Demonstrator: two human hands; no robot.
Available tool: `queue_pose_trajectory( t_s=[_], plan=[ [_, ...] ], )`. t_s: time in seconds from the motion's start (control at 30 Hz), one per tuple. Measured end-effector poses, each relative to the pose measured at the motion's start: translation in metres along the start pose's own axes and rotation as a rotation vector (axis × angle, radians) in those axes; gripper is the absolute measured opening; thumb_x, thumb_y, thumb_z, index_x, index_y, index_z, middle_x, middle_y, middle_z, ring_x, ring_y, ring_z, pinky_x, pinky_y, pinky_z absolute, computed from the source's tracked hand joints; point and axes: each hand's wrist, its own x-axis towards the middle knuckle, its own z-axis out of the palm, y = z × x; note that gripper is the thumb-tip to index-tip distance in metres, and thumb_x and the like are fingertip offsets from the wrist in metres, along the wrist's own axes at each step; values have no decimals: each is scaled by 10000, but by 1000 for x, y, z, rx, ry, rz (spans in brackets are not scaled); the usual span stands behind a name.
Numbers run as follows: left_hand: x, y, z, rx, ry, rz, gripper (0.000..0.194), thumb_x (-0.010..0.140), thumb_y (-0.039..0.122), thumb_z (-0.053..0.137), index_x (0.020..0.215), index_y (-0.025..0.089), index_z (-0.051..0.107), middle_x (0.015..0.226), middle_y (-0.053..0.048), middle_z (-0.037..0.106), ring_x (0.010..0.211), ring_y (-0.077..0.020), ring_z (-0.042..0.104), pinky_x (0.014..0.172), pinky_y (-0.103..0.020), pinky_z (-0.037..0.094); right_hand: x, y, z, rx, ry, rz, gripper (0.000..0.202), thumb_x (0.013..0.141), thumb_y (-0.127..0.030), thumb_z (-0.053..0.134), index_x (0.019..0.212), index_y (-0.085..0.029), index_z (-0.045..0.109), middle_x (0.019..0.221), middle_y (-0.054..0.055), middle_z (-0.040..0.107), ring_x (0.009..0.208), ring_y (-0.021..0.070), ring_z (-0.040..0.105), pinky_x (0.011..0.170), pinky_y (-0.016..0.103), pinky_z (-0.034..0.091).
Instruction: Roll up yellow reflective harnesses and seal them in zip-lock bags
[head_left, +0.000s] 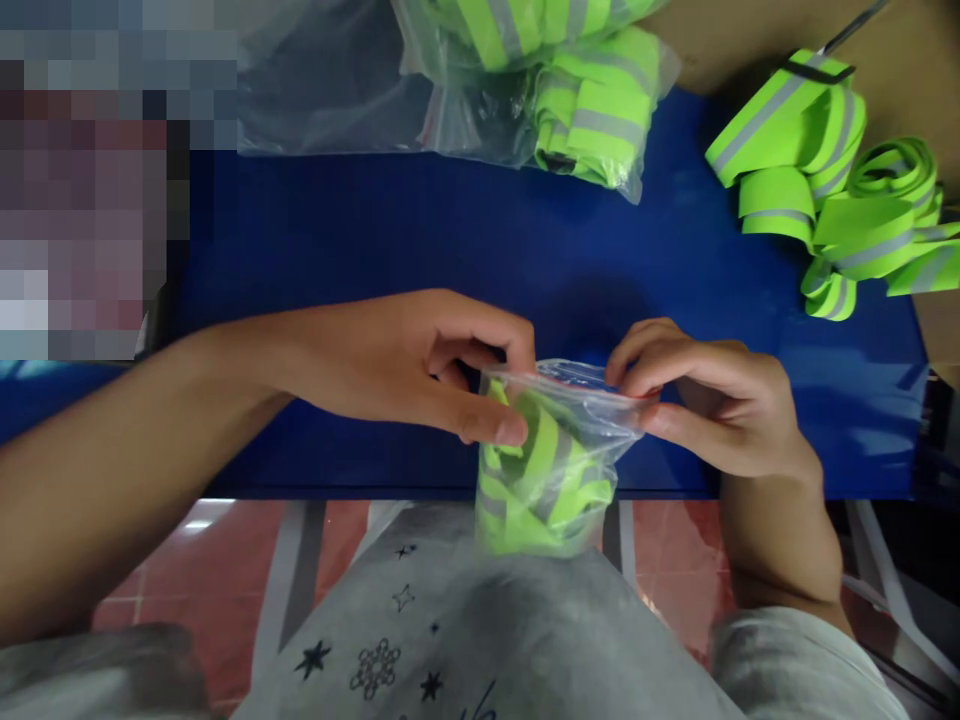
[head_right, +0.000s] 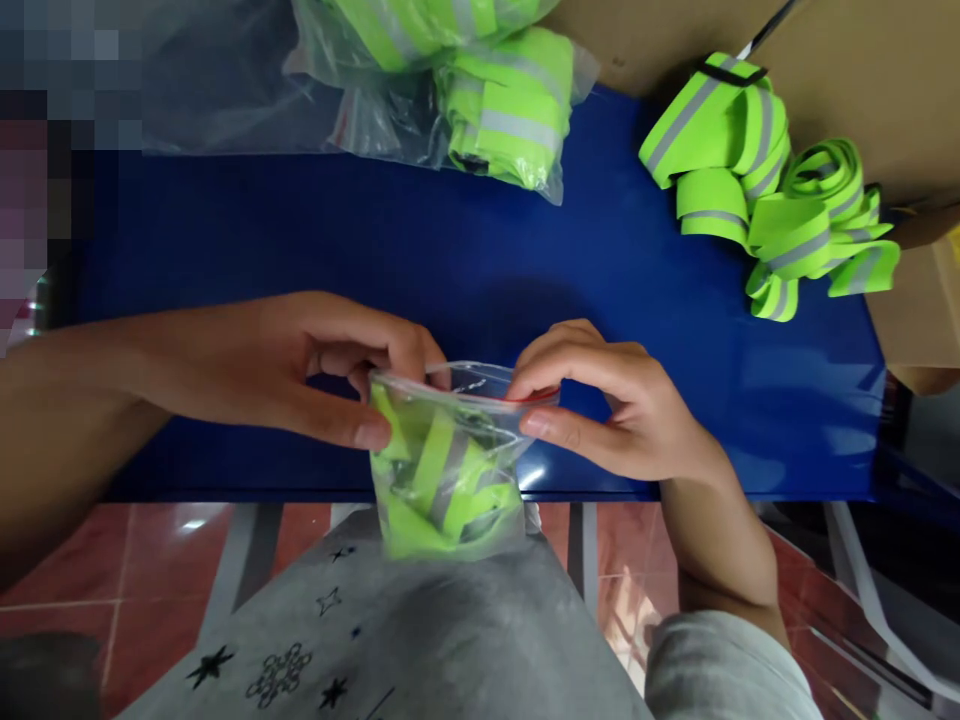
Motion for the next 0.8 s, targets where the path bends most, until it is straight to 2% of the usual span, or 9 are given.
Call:
queue_pose_trajectory(
  t_s=[0.07,0.13,0.23,0.3,0.4,0.5,0.6,0.7,0.8],
  plan=[
    [-1,4,-2,59,-139,-41,166,908,407,755,982,272,816,1068,-51,781,930,-216,759,743,-250,613,0,-1,3,57,-28,-31,158,936,-244,781,1094,-251,762,893,29,769,896,212,725,896,420,579],
    [-2,4,-3,123,-164,-50,152,919,384,744,991,282,832,1031,-46,781,918,-209,757,761,-241,610,0,-1,9,163,-66,-46,160,947,-203,763,1105,-227,758,883,30,766,865,188,721,839,374,588],
    [-1,-2,-1,180,-40,25,143,893,358,768,997,263,796,948,-40,775,817,-189,732,713,-232,584,0,2,16,320,-104,-29,166,979,-166,716,1137,-197,754,926,45,773,820,150,725,734,294,587],
    [1,-8,1,207,39,128,120,901,338,751,983,251,740,859,-24,743,713,-154,678,660,-226,546,0,5,19,340,-75,-24,171,989,-157,701,1147,-196,752,961,50,781,834,141,734,740,273,591],
    [3,-12,6,173,121,192,163,898,332,762,994,254,655,846,-6,711,684,-134,649,624,-228,508,0,6,18,297,-46,4,157,1004,-163,681,1141,-195,752,991,53,788,880,140,749,752,246,600],
    [4,-9,16,5,175,132,377,854,352,829,1137,271,594,955,-22,728,834,-178,727,745,-275,572,0,4,17,267,-77,66,186,1070,-212,577,1113,-192,757,965,46,793,788,117,747,663,206,588],
    [5,-8,30,-158,193,105,527,852,340,844,1252,286,506,1028,-18,700,910,-174,740,838,-292,600,2,3,21,106,23,123,185,1038,-203,638,1199,-210,730,961,11,780,670,71,697,582,162,551],
    [7,-10,44,-310,178,73,588,888,328,819,1315,327,415,1093,0,646,920,-144,732,836,-270,611,6,4,24,-138,59,68,240,959,-269,767,1191,-215,737,1026,34,756,768,102,707,643,206,574],
    [9,-14,53,-425,159,35,708,869,306,837,1394,375,367,1190,-10,605,910,-137,729,803,-264,623,8,5,24,-247,41,20,130,979,-315,746,1083,-240,759,1013,44,760,838,142,718,692,261,576]
  ],
)
